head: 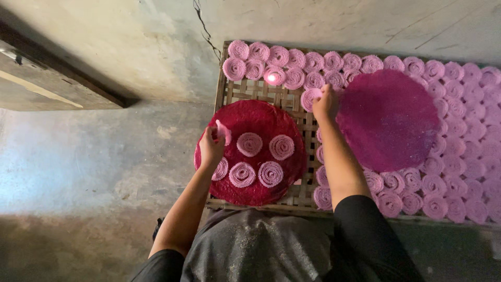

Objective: The person picks up small pink coiled rosettes from a bamboo tray and presses them in rows onto round pink fabric discs, then stacks the filled discs and moves trays of finished rosettes around the workspace.

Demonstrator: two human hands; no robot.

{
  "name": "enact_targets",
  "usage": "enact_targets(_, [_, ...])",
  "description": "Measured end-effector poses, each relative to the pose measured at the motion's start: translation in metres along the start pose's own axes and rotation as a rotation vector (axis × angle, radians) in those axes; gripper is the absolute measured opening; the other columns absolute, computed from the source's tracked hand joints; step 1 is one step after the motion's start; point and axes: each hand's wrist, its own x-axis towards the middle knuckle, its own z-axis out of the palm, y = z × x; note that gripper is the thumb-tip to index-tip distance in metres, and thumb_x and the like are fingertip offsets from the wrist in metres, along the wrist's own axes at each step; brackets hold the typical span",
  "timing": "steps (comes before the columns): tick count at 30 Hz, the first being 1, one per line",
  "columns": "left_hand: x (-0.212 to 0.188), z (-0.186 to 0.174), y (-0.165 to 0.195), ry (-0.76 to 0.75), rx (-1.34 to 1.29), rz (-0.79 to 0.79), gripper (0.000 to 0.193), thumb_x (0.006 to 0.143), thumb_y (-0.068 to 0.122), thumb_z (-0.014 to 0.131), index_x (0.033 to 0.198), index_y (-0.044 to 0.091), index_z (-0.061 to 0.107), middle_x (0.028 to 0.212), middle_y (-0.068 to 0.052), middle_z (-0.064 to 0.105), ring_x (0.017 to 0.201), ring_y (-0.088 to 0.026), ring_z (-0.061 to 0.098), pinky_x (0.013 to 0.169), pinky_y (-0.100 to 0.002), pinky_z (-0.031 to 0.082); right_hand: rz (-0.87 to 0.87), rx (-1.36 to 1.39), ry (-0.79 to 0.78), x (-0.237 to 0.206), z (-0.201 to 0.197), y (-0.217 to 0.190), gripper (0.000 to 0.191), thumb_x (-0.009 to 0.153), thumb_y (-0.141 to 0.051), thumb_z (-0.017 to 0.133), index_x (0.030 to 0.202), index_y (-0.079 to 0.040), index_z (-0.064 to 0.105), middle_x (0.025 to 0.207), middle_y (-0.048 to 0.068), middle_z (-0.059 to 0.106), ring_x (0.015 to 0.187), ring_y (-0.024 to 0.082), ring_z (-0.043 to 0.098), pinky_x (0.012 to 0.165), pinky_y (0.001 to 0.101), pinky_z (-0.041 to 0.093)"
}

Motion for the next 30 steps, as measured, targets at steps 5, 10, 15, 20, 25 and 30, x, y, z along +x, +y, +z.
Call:
enact_targets(5, [-0.005, 0.027, 0.043, -0.078, -0.053, -0.005, 0.021, 0.094, 0.014, 0.071, 0.108, 0.001, 0.065, 0.1, -0.017, 0.075, 0.089, -0.025, 0.075, 0.077, -0.036, 0.061, 0.004, 0.384, -0.154, -0.049, -0.014, -0.038, 0.034, 0.088, -0.021, 0.074, 0.116, -0.005, 0.065, 0.107, 0.013, 0.073, 0.097, 0.03, 0.07, 0.086, 0.0408, 0.058])
enact_targets(10, [-0.025, 0.07, 0.087, -0.418, -0.152, 0.233, 0.033, 0.089, 0.012, 0.07, 0.119, 0.001, 0.06, 0.113, -0.017, 0.071, 0.093, -0.027, 0.076, 0.077, -0.036, 0.064, 0.848, 1.75, -0.918, -0.107, -0.017, -0.058, 0.04, 0.098, -0.036, 0.064, 0.12, -0.002, 0.069, 0.108, 0.01, 0.075, 0.1, 0.021, 0.071, 0.089, 0.0361, 0.06])
enact_targets(15, [-0.032, 0.062, 0.073, -0.362, 0.192, 0.271, 0.047, 0.085, 0.018, 0.078, 0.125, 0.003, 0.058, 0.121, -0.02, 0.065, 0.11, -0.04, 0.065, 0.092, -0.047, 0.054, 0.645, 1.078, -0.627, -0.084, 0.001, -0.008, 0.027, 0.09, -0.019, 0.07, 0.113, -0.006, 0.071, 0.102, 0.005, 0.076, 0.096, 0.022, 0.072, 0.085, 0.037, 0.059])
enact_targets(20, [-0.028, 0.043, 0.029, -0.328, 0.434, 0.232, 0.06, 0.082, 0.016, 0.076, 0.135, 0.005, 0.051, 0.129, -0.021, 0.053, 0.121, -0.042, 0.054, 0.101, -0.049, 0.049, 0.045, 0.329, -0.294, -0.067, 0.001, 0.029, 0.025, 0.086, -0.011, 0.071, 0.108, 0.0, 0.069, 0.098, 0.02, 0.071, 0.095, 0.04, 0.07, 0.083, 0.0478, 0.055])
enact_targets(25, [-0.022, 0.054, 0.008, -0.403, 0.535, 0.132, 0.046, 0.082, 0.021, 0.077, 0.119, 0.006, 0.055, 0.12, -0.02, 0.056, 0.117, -0.041, 0.056, 0.097, -0.05, 0.05, -0.149, 0.064, -0.054, -0.074, -0.019, 0.015, 0.049, 0.075, -0.011, 0.078, 0.119, 0.0, 0.06, 0.1, 0.022, 0.068, 0.093, 0.044, 0.065, 0.08, 0.0505, 0.053])
enact_targets(30, [-0.022, 0.06, 0.031, -0.47, 0.456, 0.132, 0.03, 0.091, 0.021, 0.07, 0.113, 0.005, 0.057, 0.108, -0.018, 0.066, 0.102, -0.037, 0.067, 0.088, -0.048, 0.056, 0.045, 0.307, -0.235, -0.115, -0.059, -0.023, 0.032, 0.093, -0.018, 0.076, 0.119, -0.005, 0.063, 0.096, 0.013, 0.069, 0.09, 0.03, 0.067, 0.083, 0.0433, 0.053])
